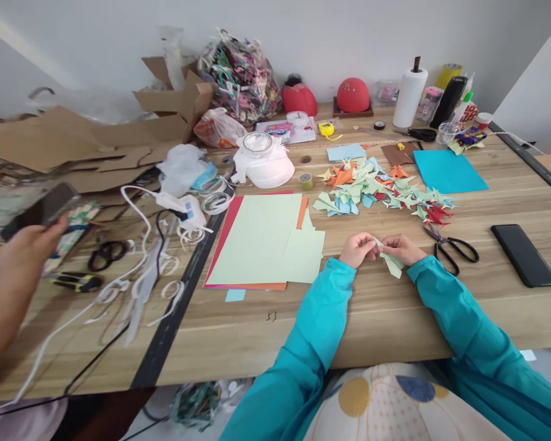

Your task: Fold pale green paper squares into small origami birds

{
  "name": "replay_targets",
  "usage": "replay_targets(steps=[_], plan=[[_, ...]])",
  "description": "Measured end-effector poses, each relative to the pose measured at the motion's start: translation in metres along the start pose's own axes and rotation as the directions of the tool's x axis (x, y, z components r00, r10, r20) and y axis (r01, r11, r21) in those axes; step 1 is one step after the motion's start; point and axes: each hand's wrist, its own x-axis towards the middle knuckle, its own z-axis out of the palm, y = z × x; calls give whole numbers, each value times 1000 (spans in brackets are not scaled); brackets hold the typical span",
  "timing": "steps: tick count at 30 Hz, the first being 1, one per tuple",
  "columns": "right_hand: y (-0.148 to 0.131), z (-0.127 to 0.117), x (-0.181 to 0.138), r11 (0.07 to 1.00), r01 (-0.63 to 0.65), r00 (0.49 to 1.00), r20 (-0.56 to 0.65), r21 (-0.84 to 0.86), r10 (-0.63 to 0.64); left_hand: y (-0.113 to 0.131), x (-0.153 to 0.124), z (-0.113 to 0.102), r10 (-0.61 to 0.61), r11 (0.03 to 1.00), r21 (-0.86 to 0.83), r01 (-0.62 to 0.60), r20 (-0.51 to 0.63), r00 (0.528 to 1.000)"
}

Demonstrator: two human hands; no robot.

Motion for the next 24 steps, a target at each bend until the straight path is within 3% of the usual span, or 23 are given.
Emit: replay_targets(steps=[11, 17, 24], plan=[[-4, 3, -2, 999, 18, 999, -40, -43, -20, 0, 1, 1, -19, 998, -62, 19, 14, 1000], [-3, 3, -2, 998, 23, 1000, 8, -51, -23, -1, 2, 2, -19, 1000, 10, 19, -19, 1000], [1, -1, -3, 999, 45, 997, 66, -9, -44, 1, 2, 1, -26, 998, -64, 30, 56, 998]])
